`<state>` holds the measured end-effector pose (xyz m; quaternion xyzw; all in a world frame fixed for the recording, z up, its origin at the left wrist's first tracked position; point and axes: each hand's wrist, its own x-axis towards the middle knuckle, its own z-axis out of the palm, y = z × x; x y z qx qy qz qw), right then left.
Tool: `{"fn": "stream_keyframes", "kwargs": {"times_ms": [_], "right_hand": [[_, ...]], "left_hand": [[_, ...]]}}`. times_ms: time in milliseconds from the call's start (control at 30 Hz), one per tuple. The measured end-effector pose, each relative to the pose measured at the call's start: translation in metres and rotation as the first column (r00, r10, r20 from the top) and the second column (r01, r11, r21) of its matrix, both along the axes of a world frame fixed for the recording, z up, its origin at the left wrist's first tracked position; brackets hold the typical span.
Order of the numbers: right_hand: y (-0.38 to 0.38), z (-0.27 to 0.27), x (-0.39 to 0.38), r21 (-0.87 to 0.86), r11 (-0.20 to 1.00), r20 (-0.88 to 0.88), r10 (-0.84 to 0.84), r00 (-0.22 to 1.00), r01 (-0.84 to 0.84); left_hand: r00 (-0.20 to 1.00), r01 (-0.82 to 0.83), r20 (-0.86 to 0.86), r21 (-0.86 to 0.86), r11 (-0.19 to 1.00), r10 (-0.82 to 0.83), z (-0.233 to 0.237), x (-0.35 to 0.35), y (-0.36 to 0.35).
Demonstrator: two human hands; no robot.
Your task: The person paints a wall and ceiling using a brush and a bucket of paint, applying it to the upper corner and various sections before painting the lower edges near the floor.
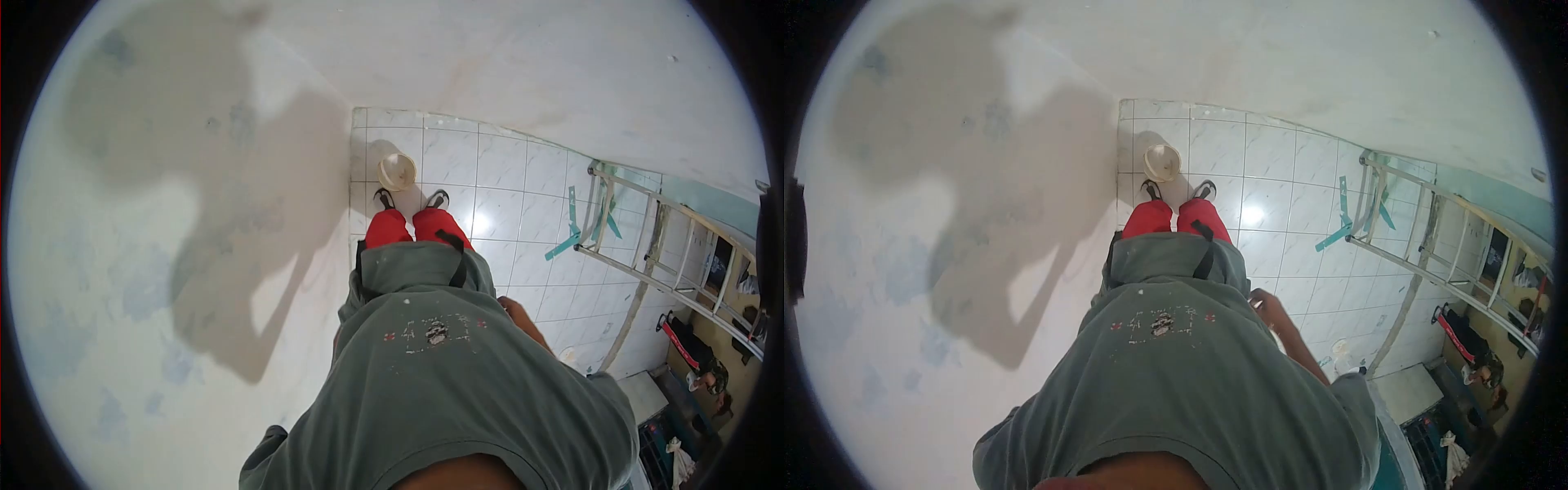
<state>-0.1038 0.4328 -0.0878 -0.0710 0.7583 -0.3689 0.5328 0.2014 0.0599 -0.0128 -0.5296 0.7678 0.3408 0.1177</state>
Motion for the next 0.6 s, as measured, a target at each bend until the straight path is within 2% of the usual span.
{"fn": "stream_keyframes", "kwargs": {"times_ms": [233, 600], "right_hand": [[0.000, 0.013, 0.043, 0.046, 0.997, -0.079, -0.058, 0.995, 0.061], [-0.007, 0.001, 0.069, 0.085, 0.977, -0.244, -0.172, 0.954, 0.198]], "left_hand": [[0.999, -0.028, 0.023, -0.024, 0.999, 0.029, 0.004, 0.019, 0.003], [0.999, -0.039, 0.023, -0.073, 0.997, 0.040, -0.007, 0.007, -0.012]]}}
